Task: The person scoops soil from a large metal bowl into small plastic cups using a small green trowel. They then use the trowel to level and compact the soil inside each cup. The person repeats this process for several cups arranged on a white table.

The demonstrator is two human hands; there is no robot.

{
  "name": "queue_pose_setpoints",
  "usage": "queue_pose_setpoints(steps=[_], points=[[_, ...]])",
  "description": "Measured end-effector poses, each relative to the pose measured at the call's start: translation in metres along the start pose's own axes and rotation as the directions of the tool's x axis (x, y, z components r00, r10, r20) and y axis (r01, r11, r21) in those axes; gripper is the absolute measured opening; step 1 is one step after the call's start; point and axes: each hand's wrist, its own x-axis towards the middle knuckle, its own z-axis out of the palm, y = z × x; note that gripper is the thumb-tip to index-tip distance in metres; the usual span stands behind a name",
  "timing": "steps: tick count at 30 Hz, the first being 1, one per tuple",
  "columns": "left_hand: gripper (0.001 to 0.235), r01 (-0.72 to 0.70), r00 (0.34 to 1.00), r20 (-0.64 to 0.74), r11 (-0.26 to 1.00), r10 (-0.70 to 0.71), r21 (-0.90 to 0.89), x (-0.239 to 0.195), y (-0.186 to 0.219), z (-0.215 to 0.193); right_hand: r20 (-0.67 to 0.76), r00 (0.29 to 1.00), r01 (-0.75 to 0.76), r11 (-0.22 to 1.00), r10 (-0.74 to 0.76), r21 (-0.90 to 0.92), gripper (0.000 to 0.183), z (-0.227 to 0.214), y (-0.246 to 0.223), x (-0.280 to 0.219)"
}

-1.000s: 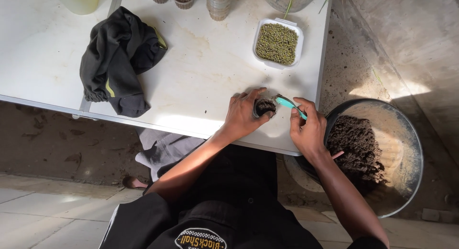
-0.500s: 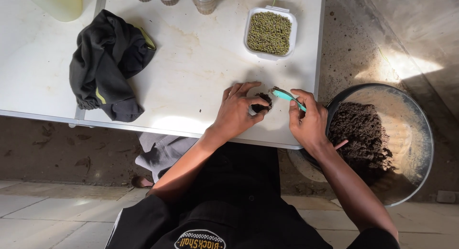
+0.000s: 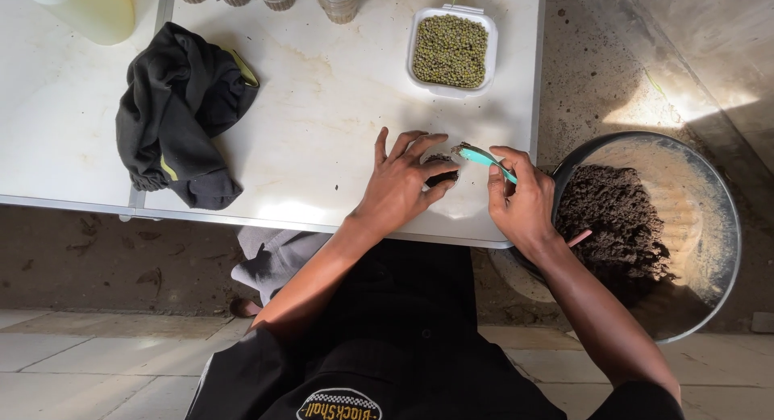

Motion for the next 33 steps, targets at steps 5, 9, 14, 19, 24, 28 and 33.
queue_pose_setpoints(steps=[5, 9, 14, 19, 24, 28, 33], points=[[0.018, -0.025, 0.995, 0.102, 0.999, 0.022, 0.031, 0.005, 0.001, -0.003, 0.001, 1.0, -0.014, 1.0, 0.014, 0.014, 0.023, -0.002, 0.0, 0.0], [0.009, -0.039, 0.989, 0.146, 0.995, 0.025, 0.09, 0.01, 0.0, -0.001, 0.001, 1.0, -0.012, 1.0, 0.012, 0.011, 0.023, -0.002, 0.0, 0.0], [0.008, -0.045, 0.989, 0.149, 0.989, 0.023, 0.144, 0.012, 0.002, -0.004, 0.001, 1.0, -0.007, 1.0, 0.007, 0.002, 0.024, -0.001, 0.0, 0.0], [0.011, -0.056, 0.989, 0.146, 0.978, 0.026, 0.203, 0.014, -0.001, 0.002, 0.005, 1.0, -0.014, 1.0, 0.014, 0.018, 0.023, -0.002, -0.001, 0.0], [0.012, -0.149, 0.988, 0.075, 0.964, 0.135, 0.221, 0.011, -0.002, 0.005, 0.009, 1.0, -0.012, 0.999, 0.012, 0.031, 0.022, -0.004, -0.004, 0.003], [0.009, -0.203, 0.976, -0.041, 0.96, 0.215, 0.192, 0.004, -0.008, 0.01, 0.001, 1.0, -0.019, 0.999, 0.019, 0.035, 0.021, -0.002, 0.001, 0.003], [0.008, -0.236, 0.898, -0.356, 0.966, 0.257, 0.104, 0.008, 0.008, 0.012, 0.009, 0.999, -0.037, 0.999, 0.037, 0.01, 0.025, -0.001, 0.004, 0.005]])
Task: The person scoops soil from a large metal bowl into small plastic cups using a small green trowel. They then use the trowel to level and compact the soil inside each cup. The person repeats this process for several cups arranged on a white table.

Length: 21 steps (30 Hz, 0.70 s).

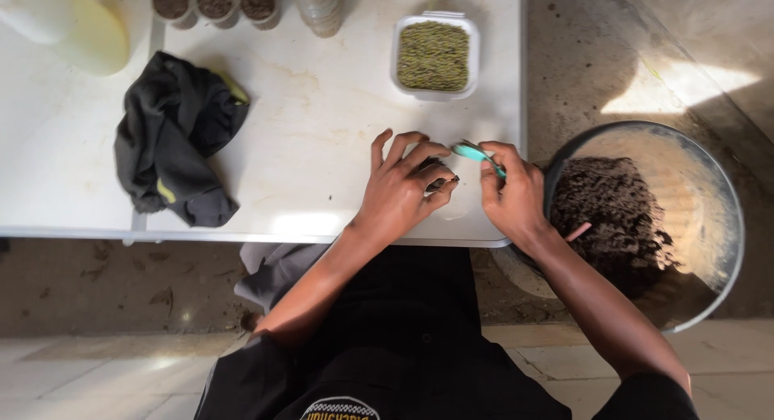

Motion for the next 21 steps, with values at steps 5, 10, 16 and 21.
queue_pose_setpoints(steps=[5, 10, 16, 21], points=[[0.008, -0.005, 0.998, -0.063, 1.0, 0.006, 0.01, 0.013, 0.022, 0.003, -0.037, 0.998, -0.052, 0.997, 0.055, 0.065, 0.025, -0.002, -0.003, 0.001], [0.007, 0.082, 0.997, -0.012, 0.997, -0.082, -0.01, 0.01, 0.011, -0.005, 0.027, 0.997, -0.074, 0.995, 0.073, 0.06, 0.028, -0.005, -0.01, 0.0], [0.003, 0.174, 0.982, 0.044, 0.975, -0.181, 0.135, -0.001, -0.012, -0.011, 0.087, 0.992, -0.086, 0.996, 0.086, -0.009, 0.025, 0.0, -0.008, 0.0], [0.011, 0.226, 0.916, 0.29, 0.954, -0.276, 0.195, 0.0, -0.009, -0.011, 0.079, 0.994, -0.077, 0.997, 0.077, -0.001, 0.027, 0.003, 0.002, -0.004]])
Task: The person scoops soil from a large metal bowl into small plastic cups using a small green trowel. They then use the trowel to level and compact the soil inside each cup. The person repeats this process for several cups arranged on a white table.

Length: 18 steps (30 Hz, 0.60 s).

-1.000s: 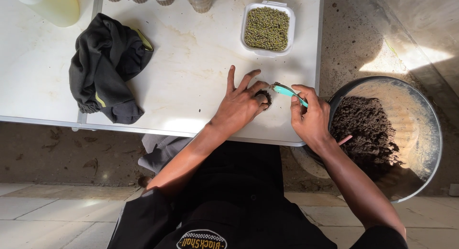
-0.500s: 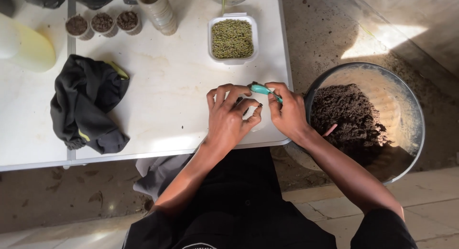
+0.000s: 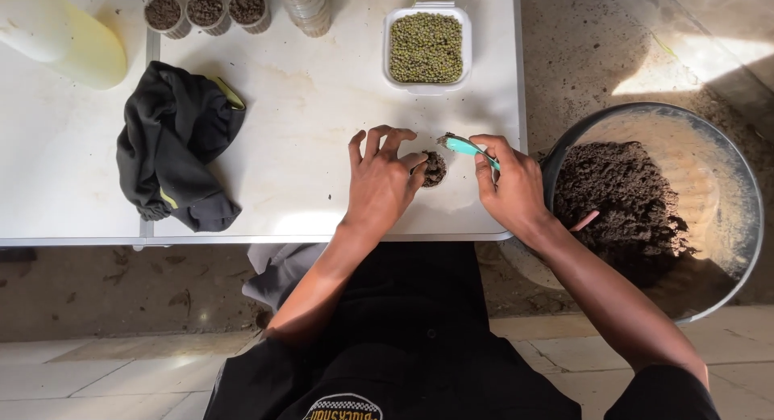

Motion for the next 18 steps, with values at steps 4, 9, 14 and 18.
queue_pose_setpoints(steps=[4, 9, 14, 18], points=[[0.019, -0.029, 1.0, -0.009, 1.0, 0.029, -0.004, -0.004, 0.003, -0.006, 0.01, 1.0, 0.004, 1.0, -0.004, 0.018, 0.027, -0.002, -0.003, 0.0], [0.016, -0.065, 0.985, 0.165, 0.996, 0.053, 0.066, 0.001, 0.011, -0.014, 0.002, 1.0, 0.01, 0.999, -0.01, 0.04, 0.027, -0.003, -0.002, 0.0], [0.014, -0.043, 0.961, 0.277, 0.996, 0.019, 0.083, 0.009, 0.024, -0.021, -0.004, 1.0, 0.015, 0.998, -0.014, 0.056, 0.026, -0.004, -0.004, 0.001], [0.013, -0.116, 0.951, 0.299, 0.985, 0.074, 0.126, 0.012, 0.021, -0.012, -0.006, 1.0, 0.02, 0.998, -0.02, 0.053, 0.027, -0.005, -0.006, 0.001]])
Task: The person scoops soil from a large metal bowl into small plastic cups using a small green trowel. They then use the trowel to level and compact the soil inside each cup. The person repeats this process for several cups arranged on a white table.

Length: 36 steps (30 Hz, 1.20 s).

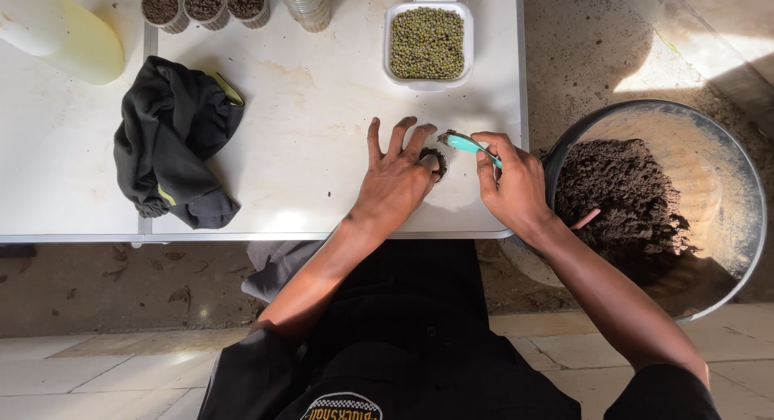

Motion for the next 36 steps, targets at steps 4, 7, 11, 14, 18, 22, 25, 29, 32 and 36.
queue_pose_setpoints(steps=[4, 7, 11, 14, 18, 22, 25, 29, 32, 36], points=[[0.015, -0.052, 0.996, -0.074, 0.998, 0.05, -0.024, -0.004, -0.004, 0.012, -0.005, 1.0, -0.003, 1.0, 0.003, 0.014, 0.026, 0.002, 0.003, 0.0], [0.014, -0.09, 0.978, -0.194, 0.994, 0.078, -0.054, -0.006, -0.008, 0.019, -0.005, 1.0, -0.01, 1.0, 0.01, 0.011, 0.027, 0.002, 0.004, -0.001], [0.013, -0.147, 0.916, -0.387, 0.987, 0.108, -0.072, -0.007, -0.009, 0.021, -0.002, 1.0, -0.005, 1.0, 0.005, 0.009, 0.026, 0.001, 0.003, -0.001], [0.013, -0.153, 0.894, -0.434, 0.986, 0.109, -0.069, -0.006, -0.011, 0.023, -0.003, 1.0, 0.003, 1.0, -0.003, -0.004, 0.026, 0.001, 0.002, -0.001], [0.012, -0.159, 0.877, -0.468, 0.985, 0.107, -0.072, -0.005, -0.008, 0.022, 0.009, 1.0, 0.008, 1.0, -0.008, -0.026, 0.026, 0.003, 0.0, 0.001], [0.008, -0.228, 0.834, -0.534, 0.967, 0.135, -0.113, 0.005, 0.021, 0.007, 0.041, 0.999, -0.024, 0.991, 0.03, -0.132, 0.022, 0.008, -0.01, 0.004], [0.006, -0.376, 0.767, -0.602, 0.915, 0.22, -0.146, 0.032, 0.069, 0.01, 0.062, 0.997, -0.032, 0.986, 0.043, -0.162, 0.023, 0.012, -0.007, 0.001], [0.032, -0.431, 0.727, -0.606, 0.901, 0.322, -0.039, 0.082, 0.145, 0.018, -0.096, 0.995, -0.025, 0.998, 0.031, 0.063, 0.025, 0.032, 0.004, 0.0], [0.062, -0.346, 0.814, -0.493, 0.938, 0.305, 0.01, 0.093, 0.16, 0.019, -0.108, 0.994, 0.0, 0.997, 0.008, 0.074, 0.024, 0.026, -0.01, 0.002], [0.056, -0.367, 0.756, -0.618, 0.922, 0.216, -0.127, 0.074, 0.111, 0.023, -0.035, 0.997, -0.069, 0.993, 0.066, -0.093, 0.019, 0.006, -0.027, 0.006]])
